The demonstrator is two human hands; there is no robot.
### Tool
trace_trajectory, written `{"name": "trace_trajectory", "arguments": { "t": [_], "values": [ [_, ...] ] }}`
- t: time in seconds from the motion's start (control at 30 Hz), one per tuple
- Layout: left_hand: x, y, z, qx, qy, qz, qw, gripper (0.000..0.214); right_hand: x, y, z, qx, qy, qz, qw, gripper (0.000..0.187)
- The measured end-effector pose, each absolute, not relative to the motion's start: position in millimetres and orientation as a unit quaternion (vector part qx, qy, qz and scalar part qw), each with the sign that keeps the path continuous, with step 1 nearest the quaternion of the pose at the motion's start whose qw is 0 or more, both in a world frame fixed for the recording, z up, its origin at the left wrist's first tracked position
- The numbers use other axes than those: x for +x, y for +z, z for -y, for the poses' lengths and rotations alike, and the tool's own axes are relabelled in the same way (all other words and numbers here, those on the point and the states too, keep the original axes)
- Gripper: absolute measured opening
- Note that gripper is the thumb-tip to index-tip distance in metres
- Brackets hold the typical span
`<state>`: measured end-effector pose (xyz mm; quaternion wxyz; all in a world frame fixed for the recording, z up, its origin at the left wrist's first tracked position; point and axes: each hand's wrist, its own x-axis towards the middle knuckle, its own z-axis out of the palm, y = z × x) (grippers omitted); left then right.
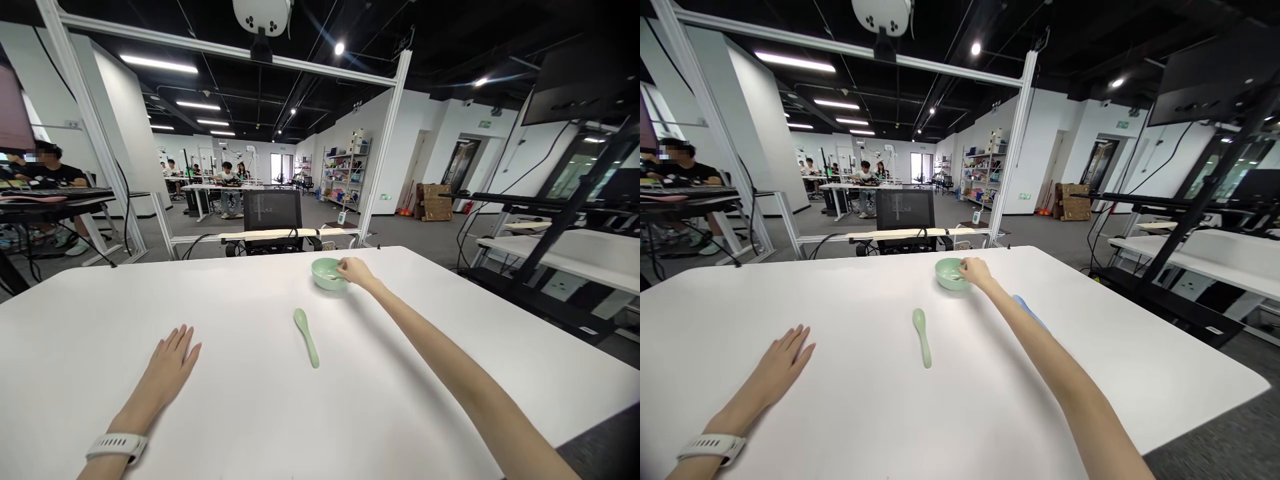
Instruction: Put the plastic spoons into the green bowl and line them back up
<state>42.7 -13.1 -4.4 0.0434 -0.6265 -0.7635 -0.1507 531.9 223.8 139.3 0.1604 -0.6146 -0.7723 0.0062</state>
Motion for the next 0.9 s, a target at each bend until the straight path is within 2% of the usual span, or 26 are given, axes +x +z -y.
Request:
{"name": "trace_trajectory", "arguments": {
  "t": [0.1, 0.23, 0.3, 0.43, 0.5, 0.7, 0.9],
  "values": [
    [43.8, -4.0, 13.6, -0.629, -0.156, 0.760, 0.047, 0.074, 513.7, 142.1, -232.2, -0.641, 0.010, 0.762, 0.089, 0.023],
    [44.8, -2.4, 14.4, -0.629, -0.148, 0.762, 0.043, 0.075, 505.6, 145.1, -230.8, -0.642, 0.014, 0.761, 0.091, 0.027],
    [45.6, -1.1, 14.8, -0.629, -0.141, 0.764, 0.037, 0.077, 509.6, 147.7, -224.0, -0.638, 0.012, 0.758, 0.134, 0.032],
    [48.1, 1.9, 15.8, -0.630, -0.138, 0.764, 0.031, 0.079, 529.9, 137.9, -188.5, -0.604, 0.017, 0.747, 0.277, 0.037],
    [49.2, 3.5, 16.4, -0.629, -0.136, 0.765, 0.029, 0.078, 542.1, 120.8, -160.0, -0.591, 0.021, 0.744, 0.310, 0.037],
    [49.4, 7.8, 17.1, -0.623, -0.117, 0.773, 0.015, 0.078, 560.4, 61.5, -80.1, -0.606, 0.063, 0.741, 0.282, 0.040],
    [46.4, 6.3, 14.7, -0.623, -0.122, 0.772, 0.022, 0.079, 551.4, 51.5, -62.4, -0.638, 0.049, 0.737, 0.219, 0.038]
  ]
}}
